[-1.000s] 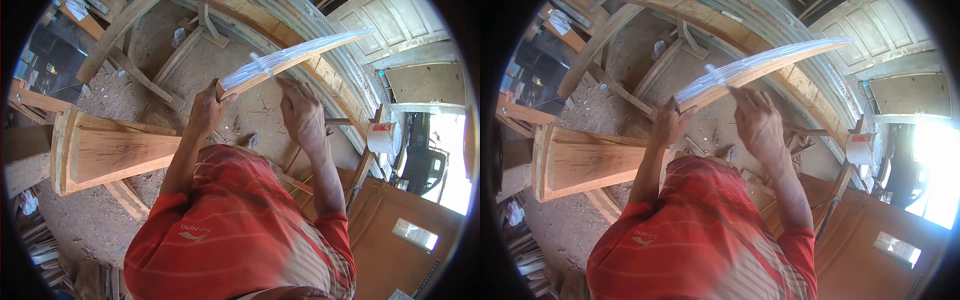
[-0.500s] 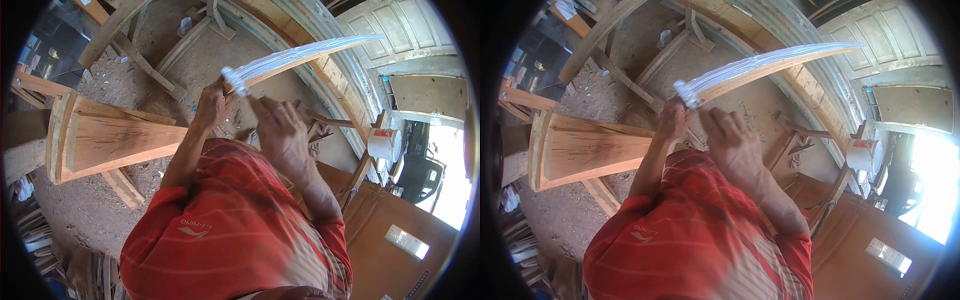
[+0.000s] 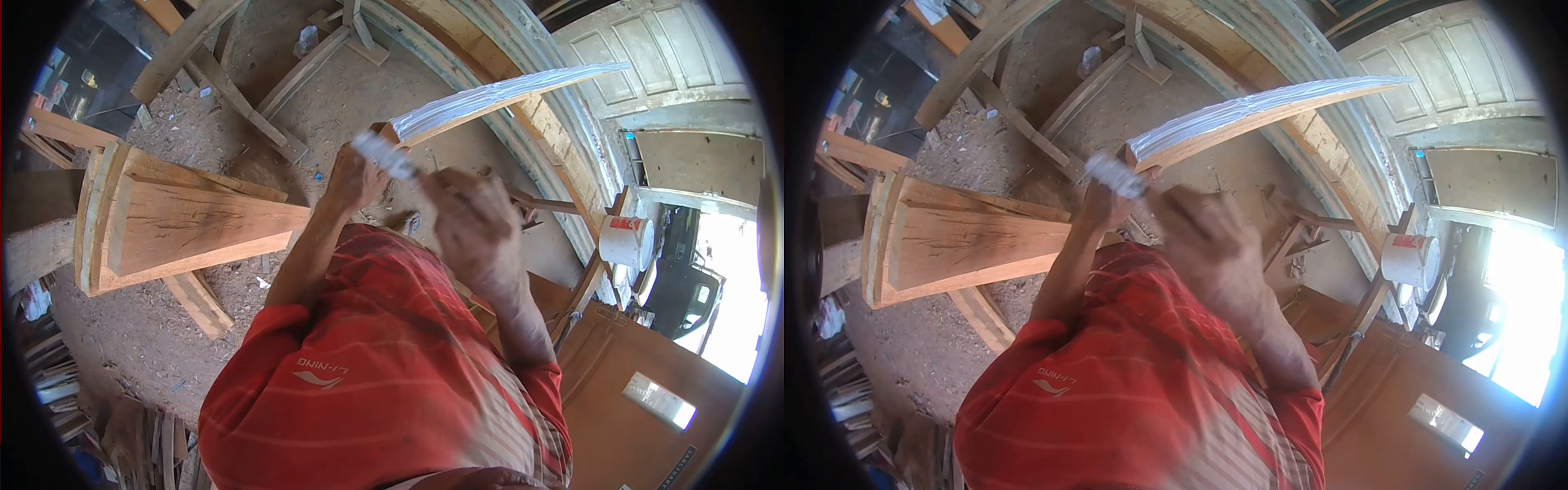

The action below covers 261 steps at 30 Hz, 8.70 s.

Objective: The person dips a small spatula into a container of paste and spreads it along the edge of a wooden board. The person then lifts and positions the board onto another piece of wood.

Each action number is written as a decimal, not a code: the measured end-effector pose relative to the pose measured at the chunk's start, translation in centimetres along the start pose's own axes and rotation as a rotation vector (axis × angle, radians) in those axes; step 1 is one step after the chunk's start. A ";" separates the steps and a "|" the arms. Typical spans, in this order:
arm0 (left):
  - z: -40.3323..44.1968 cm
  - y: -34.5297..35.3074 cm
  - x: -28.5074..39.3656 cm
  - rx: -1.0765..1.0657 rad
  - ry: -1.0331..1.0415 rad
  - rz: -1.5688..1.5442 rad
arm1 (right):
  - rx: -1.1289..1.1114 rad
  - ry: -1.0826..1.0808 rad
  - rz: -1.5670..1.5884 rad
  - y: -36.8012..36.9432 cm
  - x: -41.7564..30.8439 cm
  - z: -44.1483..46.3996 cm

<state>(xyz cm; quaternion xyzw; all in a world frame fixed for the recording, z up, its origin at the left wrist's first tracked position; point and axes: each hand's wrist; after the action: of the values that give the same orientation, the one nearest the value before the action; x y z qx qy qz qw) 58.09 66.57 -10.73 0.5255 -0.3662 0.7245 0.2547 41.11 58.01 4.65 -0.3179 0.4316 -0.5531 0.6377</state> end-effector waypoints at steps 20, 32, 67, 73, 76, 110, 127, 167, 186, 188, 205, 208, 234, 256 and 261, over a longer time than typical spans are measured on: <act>0.1 -0.1 0.3 0.009 0.018 0.103 | 0.186 0.406 -0.370 -3.3 11.6 -1.4; 0.4 -0.3 0.6 0.018 0.046 0.064 | 0.168 0.464 -0.140 -3.3 10.4 -0.5; 0.5 -0.4 1.9 0.010 0.043 0.234 | 0.143 0.587 -0.142 -5.0 20.2 -2.3; 0.6 -0.4 1.7 -0.008 0.004 0.158 | 0.044 0.228 -0.022 -3.2 11.1 -0.4; 0.5 -0.4 1.8 -0.006 0.027 0.173 | 0.141 0.296 -0.044 -4.6 12.3 0.5; 0.5 -0.4 1.4 -0.013 -0.115 0.205 | 0.372 0.604 -0.363 -7.3 34.8 -9.0; 0.4 -2.5 -0.3 0.015 -0.420 0.363 | 1.130 0.842 0.772 10.6 34.9 -6.2; 1.4 -2.0 0.5 0.009 -0.365 0.289 | -0.042 0.424 -0.353 -9.6 39.8 0.4; 1.9 -1.7 0.8 0.003 -0.289 0.244 | 0.043 0.502 -0.125 -8.4 29.2 -2.4; 2.0 -1.7 1.0 -0.012 -0.263 0.259 | 0.076 0.451 -0.204 -7.4 30.8 -3.4; 0.3 -1.2 0.2 0.102 -0.432 0.446 | 0.639 0.652 0.381 -12.2 41.6 -9.4; 1.1 -0.2 2.5 0.219 -0.508 0.382 | 0.836 0.857 0.520 -15.0 49.0 -10.3; -5.7 -4.3 -1.7 0.437 -0.811 0.790 | -0.649 1.007 0.102 -24.8 109.0 -5.9; -7.1 -5.8 -4.3 0.429 -0.348 0.890 | -0.955 0.488 -0.625 -22.6 116.7 -16.7; -4.6 -9.1 -5.5 0.502 -0.384 0.924 | -0.965 0.408 -0.677 -20.6 116.5 -15.4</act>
<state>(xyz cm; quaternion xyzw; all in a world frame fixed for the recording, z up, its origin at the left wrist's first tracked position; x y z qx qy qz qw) 64.06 75.86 -14.37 0.4775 -0.4143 0.7171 -0.2936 20.14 -58.92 -6.83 -0.5772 0.6215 -0.5168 0.1161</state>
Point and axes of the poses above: each hand's wrist, its own z-axis towards the middle knuckle, its own y-axis out of the palm, x = y × z, and after that the axes turned 2 degrees about -x, right-handed
